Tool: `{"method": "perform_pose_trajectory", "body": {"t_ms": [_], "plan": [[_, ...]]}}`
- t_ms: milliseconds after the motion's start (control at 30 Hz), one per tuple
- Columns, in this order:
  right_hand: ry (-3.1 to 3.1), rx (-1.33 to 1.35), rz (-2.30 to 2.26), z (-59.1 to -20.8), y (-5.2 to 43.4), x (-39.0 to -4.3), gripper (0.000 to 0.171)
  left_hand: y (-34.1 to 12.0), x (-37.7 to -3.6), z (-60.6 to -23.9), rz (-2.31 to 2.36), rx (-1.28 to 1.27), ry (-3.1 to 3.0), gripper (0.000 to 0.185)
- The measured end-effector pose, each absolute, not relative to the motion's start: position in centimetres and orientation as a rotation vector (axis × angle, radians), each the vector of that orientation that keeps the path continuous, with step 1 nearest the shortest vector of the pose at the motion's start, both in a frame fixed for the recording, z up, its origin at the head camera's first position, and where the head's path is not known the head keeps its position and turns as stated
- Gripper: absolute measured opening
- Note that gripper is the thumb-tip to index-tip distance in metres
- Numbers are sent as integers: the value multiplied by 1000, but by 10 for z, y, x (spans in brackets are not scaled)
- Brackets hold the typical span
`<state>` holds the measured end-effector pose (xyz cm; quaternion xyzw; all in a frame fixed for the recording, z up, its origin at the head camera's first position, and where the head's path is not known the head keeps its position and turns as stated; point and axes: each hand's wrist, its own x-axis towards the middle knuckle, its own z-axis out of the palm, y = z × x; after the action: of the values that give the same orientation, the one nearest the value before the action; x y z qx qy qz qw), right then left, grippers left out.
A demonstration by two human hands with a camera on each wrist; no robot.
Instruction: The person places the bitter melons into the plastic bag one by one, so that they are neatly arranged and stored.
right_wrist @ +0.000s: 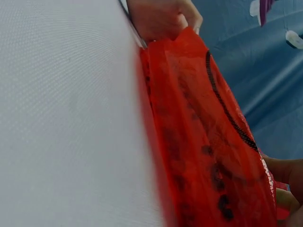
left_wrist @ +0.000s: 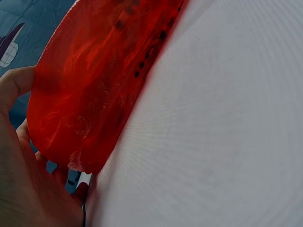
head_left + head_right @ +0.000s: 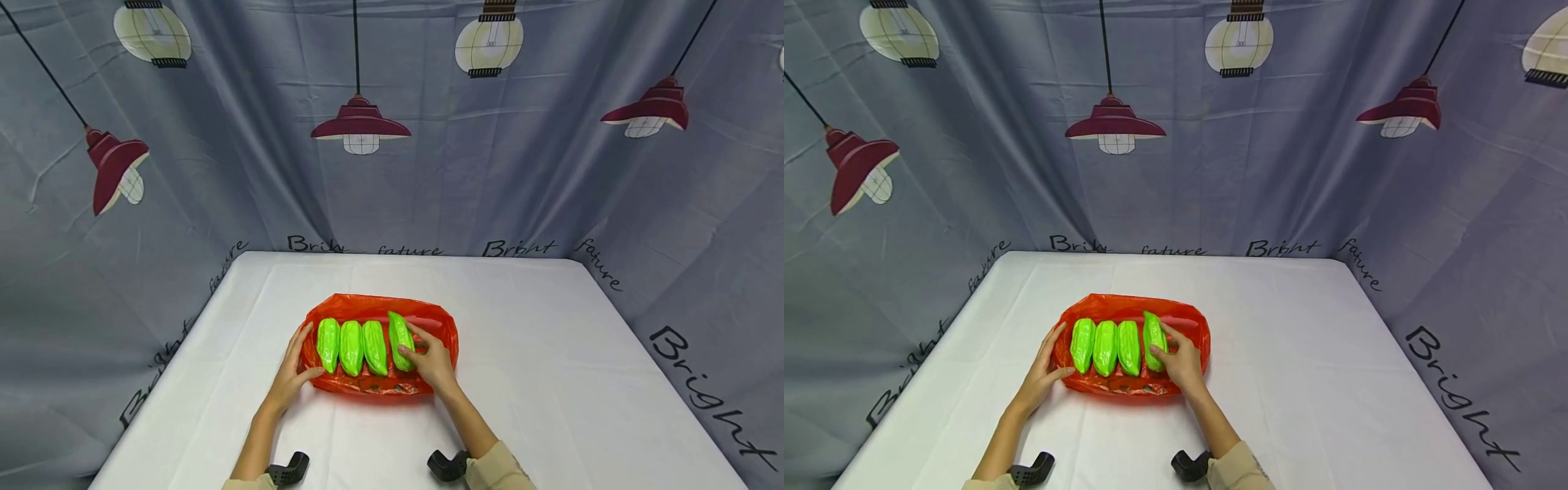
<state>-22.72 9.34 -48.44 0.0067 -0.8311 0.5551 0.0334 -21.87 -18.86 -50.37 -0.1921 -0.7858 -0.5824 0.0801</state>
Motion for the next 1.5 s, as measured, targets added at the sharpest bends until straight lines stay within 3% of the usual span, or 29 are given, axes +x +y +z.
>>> {"method": "perform_pose_trajectory", "body": {"t_ms": [1500], "plan": [[-2627, 45, 1552, -499, 85, -226, 54, -188, -217, -501, -1749, -567, -2351, 78]]}}
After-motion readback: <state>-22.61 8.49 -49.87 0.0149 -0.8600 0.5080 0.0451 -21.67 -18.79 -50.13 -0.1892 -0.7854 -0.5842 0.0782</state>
